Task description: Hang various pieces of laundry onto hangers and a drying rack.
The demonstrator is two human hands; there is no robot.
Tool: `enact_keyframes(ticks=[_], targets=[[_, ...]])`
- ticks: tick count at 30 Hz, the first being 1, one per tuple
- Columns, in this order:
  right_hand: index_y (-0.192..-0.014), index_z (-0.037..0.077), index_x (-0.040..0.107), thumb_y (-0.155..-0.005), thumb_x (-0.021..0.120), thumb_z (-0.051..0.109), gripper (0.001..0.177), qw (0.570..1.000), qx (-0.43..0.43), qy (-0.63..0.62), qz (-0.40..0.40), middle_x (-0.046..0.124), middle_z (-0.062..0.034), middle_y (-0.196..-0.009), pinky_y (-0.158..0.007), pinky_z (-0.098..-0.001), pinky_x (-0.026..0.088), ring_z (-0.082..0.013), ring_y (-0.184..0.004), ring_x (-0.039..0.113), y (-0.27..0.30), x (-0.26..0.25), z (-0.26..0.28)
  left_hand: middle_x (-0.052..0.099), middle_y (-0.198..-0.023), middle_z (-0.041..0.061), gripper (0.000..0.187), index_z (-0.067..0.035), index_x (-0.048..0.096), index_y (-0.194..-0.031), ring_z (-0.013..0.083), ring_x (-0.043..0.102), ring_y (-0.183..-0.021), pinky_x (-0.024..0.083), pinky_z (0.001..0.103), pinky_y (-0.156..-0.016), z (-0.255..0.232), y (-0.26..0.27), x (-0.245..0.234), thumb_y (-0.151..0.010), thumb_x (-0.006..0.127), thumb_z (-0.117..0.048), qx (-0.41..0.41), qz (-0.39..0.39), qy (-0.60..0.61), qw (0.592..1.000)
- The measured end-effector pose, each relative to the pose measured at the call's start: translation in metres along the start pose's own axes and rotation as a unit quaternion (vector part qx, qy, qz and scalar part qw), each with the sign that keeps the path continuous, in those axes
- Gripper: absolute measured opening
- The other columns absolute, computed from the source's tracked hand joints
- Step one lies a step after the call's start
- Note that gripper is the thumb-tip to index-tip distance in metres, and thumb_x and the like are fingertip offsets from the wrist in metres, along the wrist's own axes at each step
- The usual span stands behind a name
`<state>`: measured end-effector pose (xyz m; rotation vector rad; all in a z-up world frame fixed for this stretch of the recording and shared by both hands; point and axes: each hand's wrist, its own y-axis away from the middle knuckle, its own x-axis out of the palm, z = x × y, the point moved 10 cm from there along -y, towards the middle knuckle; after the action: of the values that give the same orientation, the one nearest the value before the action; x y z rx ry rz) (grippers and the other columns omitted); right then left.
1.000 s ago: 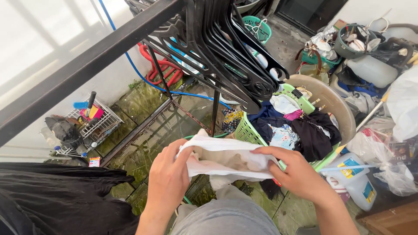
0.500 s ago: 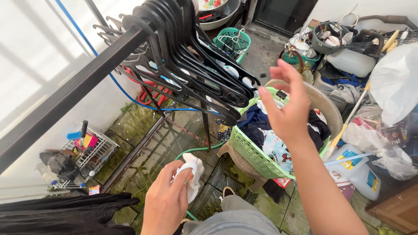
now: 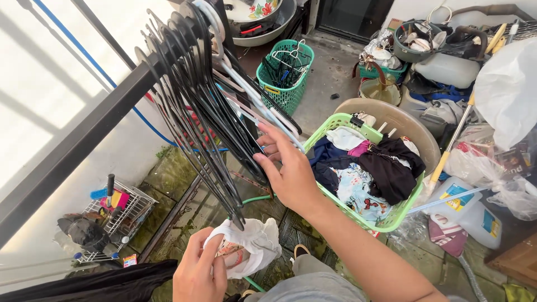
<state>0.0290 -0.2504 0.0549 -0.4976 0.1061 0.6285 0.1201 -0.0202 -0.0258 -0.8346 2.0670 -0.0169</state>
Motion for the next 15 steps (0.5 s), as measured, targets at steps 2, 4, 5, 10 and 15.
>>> enact_keyframes(ticks=[2, 4, 5, 10, 15], targets=[[-0.139, 0.006, 0.057, -0.096, 0.067, 0.005, 0.045, 0.999, -0.02, 0.025, 0.014, 0.068, -0.008, -0.123, -0.083, -0.03, 0.056, -0.0178, -0.094, 0.068, -0.003, -0.002, 0.005, 0.067, -0.117, 0.009, 0.041, -0.008, 0.07, -0.11, 0.0241, 0.073, -0.085, 0.06, 0.034, -0.069, -0.001, -0.004, -0.001, -0.072, 0.067, 0.004, -0.002, -0.001, -0.002, 1.0], [-0.135, 0.006, 0.063, -0.098, 0.066, 0.004, 0.037, 0.998, -0.039, 0.05, 0.03, 0.067, -0.009, -0.127, -0.082, -0.0303, 0.057, -0.0175, -0.093, 0.069, -0.003, -0.004, 0.007, 0.066, -0.117, 0.008, 0.041, -0.009, 0.07, -0.11, 0.0242, 0.074, -0.085, 0.06, 0.034, -0.07, -0.004, -0.005, -0.002, -0.072, 0.066, 0.004, -0.007, -0.001, -0.004, 1.0], [-0.135, 0.005, 0.064, -0.097, 0.067, 0.005, 0.037, 0.995, -0.057, 0.071, 0.03, 0.068, -0.0093, -0.125, -0.084, -0.0305, 0.056, -0.0171, -0.092, 0.068, -0.004, -0.007, 0.008, 0.066, -0.117, 0.008, 0.041, -0.009, 0.07, -0.11, 0.0247, 0.073, -0.086, 0.059, 0.035, -0.07, -0.008, -0.006, -0.002, -0.072, 0.066, 0.004, -0.006, -0.002, -0.008, 1.0], [-0.129, 0.004, 0.067, -0.095, 0.07, 0.007, 0.034, 0.998, -0.034, 0.021, 0.049, 0.074, -0.0076, -0.113, -0.079, -0.0291, 0.058, -0.014, -0.09, 0.068, -0.007, -0.016, -0.015, 0.066, -0.116, 0.007, 0.041, -0.009, 0.07, -0.111, 0.0251, 0.072, -0.083, 0.058, 0.036, -0.071, -0.014, -0.01, -0.004, -0.073, 0.066, 0.004, -0.016, -0.004, -0.018, 1.0], [-0.123, 0.005, 0.071, -0.104, 0.062, 0.012, 0.022, 0.994, 0.086, -0.043, -0.061, 0.079, -0.0054, -0.1, -0.071, -0.0246, 0.06, -0.0072, -0.085, 0.072, -0.011, -0.043, -0.048, 0.065, -0.118, 0.008, 0.039, -0.009, 0.069, -0.111, 0.0258, 0.072, -0.087, 0.058, 0.036, -0.072, -0.019, -0.01, -0.006, -0.075, 0.066, 0.004, 0.004, -0.013, -0.014, 1.0]])
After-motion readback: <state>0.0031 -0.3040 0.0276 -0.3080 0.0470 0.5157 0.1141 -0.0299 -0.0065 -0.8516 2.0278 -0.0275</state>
